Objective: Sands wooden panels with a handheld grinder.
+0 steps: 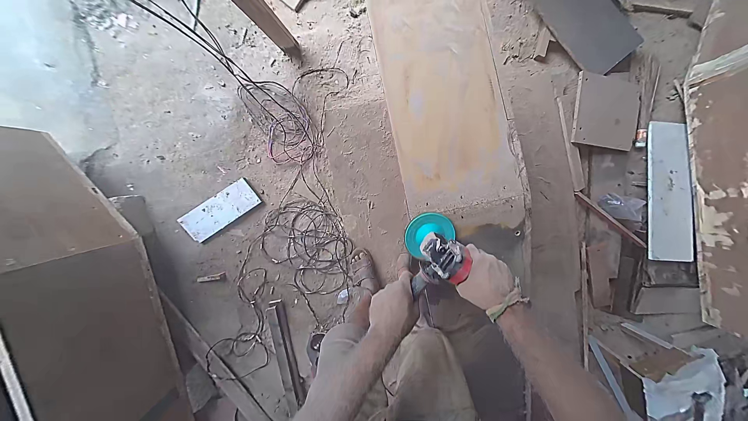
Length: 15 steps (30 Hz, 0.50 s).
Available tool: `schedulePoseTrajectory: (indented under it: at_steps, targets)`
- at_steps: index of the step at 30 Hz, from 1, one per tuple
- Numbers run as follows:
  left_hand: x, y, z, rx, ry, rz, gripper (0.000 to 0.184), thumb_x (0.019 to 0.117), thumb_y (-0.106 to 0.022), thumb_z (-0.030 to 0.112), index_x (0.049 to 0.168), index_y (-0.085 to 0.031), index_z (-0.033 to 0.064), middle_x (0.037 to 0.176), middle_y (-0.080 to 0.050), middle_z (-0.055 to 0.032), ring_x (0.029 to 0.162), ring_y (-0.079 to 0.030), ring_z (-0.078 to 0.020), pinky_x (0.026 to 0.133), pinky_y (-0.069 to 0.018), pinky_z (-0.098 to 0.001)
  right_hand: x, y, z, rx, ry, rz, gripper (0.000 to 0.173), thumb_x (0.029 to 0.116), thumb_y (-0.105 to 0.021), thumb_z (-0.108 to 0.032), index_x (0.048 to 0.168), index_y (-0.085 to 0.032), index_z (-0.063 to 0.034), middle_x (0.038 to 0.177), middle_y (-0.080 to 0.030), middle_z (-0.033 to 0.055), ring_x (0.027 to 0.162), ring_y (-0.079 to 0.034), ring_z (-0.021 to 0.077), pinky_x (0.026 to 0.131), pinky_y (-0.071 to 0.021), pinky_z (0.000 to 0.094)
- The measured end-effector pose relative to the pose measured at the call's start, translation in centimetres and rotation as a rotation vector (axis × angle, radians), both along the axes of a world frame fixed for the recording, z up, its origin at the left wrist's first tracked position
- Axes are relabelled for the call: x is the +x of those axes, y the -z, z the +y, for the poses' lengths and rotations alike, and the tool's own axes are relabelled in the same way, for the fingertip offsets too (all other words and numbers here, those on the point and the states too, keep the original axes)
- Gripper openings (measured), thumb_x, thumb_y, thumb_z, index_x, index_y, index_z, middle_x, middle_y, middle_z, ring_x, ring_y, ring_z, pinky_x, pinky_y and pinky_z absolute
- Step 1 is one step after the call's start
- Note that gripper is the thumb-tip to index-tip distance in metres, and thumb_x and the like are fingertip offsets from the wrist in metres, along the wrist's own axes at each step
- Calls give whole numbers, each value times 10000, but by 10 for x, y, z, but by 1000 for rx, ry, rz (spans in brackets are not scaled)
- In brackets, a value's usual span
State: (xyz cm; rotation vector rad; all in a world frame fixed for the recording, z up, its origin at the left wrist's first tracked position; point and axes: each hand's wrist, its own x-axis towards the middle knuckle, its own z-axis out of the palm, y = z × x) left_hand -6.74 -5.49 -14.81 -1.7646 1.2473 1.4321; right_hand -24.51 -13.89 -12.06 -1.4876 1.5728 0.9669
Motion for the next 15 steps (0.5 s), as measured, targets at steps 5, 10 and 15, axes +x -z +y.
schedulePoseTrajectory:
  at_steps: [5, 10, 15]
  targets:
    - [2, -8, -45, -21, 59, 1, 392, 949, -631, 389, 1276, -608, 175, 1081, -743, -116, 1012, -734, -331, 818, -583, -569, 1, -12, -29, -27, 67, 39, 687, 759, -783, -383, 1347, -581, -92, 1151, -729, 160, 1082, -725, 343, 879, -588, 556]
    - [-33, -6, -51, -11, 149, 87, 385, 931, -632, 326, 1268, -600, 143, 1094, -735, -142, 1013, -730, -358, 800, -580, -587, -42, -4, -7, -72, 197, 98, 710, 729, -823, -393, 1352, -609, -127, 1135, -747, 157, 1064, -732, 357, 884, -584, 583]
    - [-67, -11, -104, -182, 237, 169, 239, 966, -567, 202, 1188, -617, 129, 1010, -730, -140, 952, -729, -370, 738, -574, -582, -87, 2, -20, -226, 473, 100, 792, 656, -936, -319, 1344, -635, -68, 1188, -722, 217, 1130, -698, 395, 965, -545, 635]
